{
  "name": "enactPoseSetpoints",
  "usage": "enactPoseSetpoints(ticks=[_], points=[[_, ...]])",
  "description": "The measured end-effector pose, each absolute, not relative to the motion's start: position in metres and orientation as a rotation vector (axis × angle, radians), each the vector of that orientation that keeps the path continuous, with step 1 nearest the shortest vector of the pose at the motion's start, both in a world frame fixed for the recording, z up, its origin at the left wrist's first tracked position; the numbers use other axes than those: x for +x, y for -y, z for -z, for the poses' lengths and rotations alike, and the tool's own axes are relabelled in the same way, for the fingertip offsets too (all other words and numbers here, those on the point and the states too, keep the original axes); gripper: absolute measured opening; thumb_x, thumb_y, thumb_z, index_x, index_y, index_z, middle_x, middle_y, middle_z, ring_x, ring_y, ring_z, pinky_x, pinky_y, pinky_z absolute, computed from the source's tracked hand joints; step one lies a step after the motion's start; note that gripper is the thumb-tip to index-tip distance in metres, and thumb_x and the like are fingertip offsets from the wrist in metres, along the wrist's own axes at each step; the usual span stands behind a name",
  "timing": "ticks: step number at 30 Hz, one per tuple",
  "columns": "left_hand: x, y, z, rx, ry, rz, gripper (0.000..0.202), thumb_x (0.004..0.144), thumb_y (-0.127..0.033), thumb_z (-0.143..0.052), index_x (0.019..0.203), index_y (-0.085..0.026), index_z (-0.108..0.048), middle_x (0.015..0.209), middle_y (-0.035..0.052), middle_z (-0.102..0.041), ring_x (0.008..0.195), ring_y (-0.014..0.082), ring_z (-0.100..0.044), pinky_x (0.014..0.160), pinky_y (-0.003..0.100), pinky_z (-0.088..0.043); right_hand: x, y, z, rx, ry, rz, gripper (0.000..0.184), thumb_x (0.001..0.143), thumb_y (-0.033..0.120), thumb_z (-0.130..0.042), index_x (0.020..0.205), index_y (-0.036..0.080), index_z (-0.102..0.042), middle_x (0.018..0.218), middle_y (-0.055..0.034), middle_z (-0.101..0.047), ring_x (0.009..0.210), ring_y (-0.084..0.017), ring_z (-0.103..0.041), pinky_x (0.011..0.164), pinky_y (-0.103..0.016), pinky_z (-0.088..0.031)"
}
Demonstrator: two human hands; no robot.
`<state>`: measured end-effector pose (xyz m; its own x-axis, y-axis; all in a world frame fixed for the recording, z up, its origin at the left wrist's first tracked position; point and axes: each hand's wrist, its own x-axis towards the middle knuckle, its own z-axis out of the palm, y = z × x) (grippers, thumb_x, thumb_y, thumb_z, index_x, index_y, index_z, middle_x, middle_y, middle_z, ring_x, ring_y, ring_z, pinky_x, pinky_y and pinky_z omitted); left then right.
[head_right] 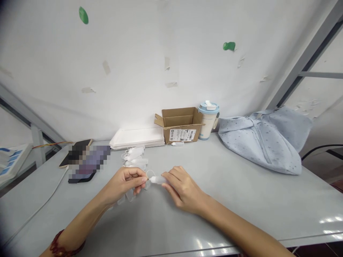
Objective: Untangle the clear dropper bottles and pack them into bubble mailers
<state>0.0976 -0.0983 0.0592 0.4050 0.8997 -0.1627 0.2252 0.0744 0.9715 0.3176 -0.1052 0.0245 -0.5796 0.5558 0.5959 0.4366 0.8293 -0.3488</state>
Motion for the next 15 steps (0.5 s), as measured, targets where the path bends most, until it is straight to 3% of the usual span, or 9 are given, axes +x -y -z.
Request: enactPoseSetpoints(ticks=[9, 15], points=[[0.101, 0.101, -0.060, 1.401, -1.058, -0.681, 0.024, 0.075, -0.035, -0.061, 0.064, -0.013, -0.059, 0.054, -0.0024, -0.055, 0.043, 0.0072, -0.049, 0.044, 0.020, -0.043, 0.315, 0.104, -0.018, -0.668, 2.238, -0.169, 0.019, 0.090, 0.016, -0.041, 0.106, 0.012, -0.051, 0.079, -0.0092, -0.057, 0.069, -0.018, -0.045, 0.062, -0.032, -0.042], [0.088, 0.095, -0.063, 1.455, -1.068, -0.643, 0.021, 0.076, -0.034, -0.061, 0.071, -0.013, -0.062, 0.062, 0.0002, -0.059, 0.050, 0.0100, -0.053, 0.046, 0.021, -0.044, 0.314, 0.100, -0.018, -0.684, 2.296, -0.110, 0.022, 0.090, 0.017, -0.045, 0.110, 0.012, -0.049, 0.087, -0.0107, -0.059, 0.077, -0.019, -0.049, 0.067, -0.034, -0.043]])
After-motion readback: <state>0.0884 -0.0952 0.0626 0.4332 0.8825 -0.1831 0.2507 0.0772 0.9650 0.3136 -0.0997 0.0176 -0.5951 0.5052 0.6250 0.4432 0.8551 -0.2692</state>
